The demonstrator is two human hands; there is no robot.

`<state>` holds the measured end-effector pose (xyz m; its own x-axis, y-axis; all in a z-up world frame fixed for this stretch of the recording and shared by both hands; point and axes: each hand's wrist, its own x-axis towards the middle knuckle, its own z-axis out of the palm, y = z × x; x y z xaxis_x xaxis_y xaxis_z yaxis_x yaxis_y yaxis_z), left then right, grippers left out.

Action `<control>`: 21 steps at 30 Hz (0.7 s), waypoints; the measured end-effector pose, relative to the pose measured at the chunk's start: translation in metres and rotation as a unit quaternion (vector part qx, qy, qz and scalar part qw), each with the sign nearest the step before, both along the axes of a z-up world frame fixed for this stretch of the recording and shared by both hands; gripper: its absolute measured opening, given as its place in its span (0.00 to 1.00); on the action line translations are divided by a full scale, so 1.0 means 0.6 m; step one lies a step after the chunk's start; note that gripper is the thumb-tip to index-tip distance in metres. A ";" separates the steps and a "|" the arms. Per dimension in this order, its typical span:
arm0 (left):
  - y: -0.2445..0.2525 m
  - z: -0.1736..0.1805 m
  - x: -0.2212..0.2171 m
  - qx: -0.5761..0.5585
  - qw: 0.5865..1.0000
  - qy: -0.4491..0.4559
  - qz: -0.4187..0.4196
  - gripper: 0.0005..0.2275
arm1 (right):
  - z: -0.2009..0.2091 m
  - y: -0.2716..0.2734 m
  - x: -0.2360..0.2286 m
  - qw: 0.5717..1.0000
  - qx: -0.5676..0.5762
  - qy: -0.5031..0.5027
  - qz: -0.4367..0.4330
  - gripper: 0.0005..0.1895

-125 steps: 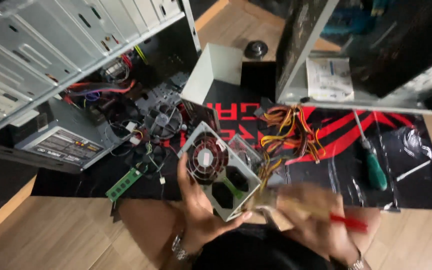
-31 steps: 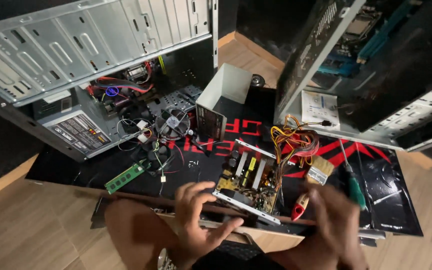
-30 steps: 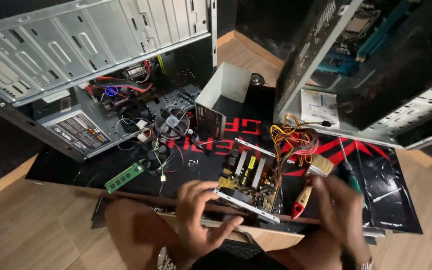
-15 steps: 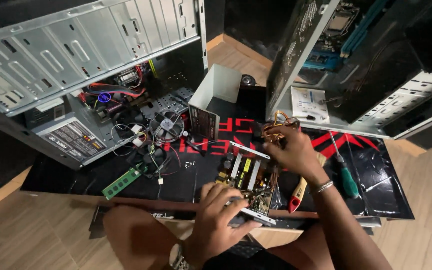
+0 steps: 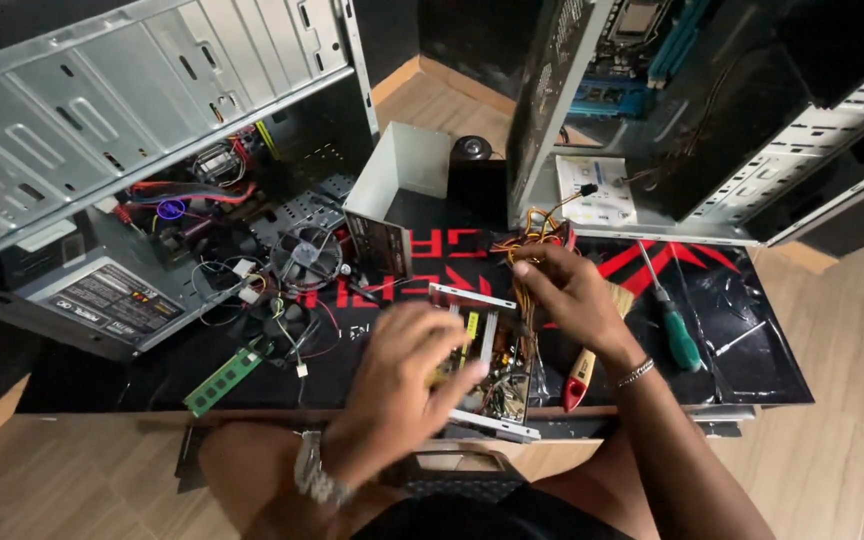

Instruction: The person cleans a computer power supply unit using a brush and a screwdriver. They remove the fan cover, brush the internal components, and then reassemble the unit.

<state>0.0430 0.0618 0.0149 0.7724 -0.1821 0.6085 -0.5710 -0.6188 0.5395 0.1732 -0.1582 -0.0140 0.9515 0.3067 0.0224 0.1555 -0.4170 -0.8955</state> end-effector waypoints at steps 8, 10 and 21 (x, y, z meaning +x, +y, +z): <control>0.009 -0.064 0.145 0.205 0.976 0.008 -0.078 0.20 | 0.023 -0.038 -0.156 0.958 -0.103 -0.250 -0.093 0.20; 0.010 -0.074 0.148 0.201 0.977 -0.009 -0.065 0.10 | -0.008 -0.044 -0.217 0.967 -0.064 -0.230 -0.086 0.22; 0.012 -0.100 0.057 0.197 0.976 -0.062 0.064 0.05 | -0.093 -0.042 -0.267 0.965 0.056 -0.251 -0.052 0.15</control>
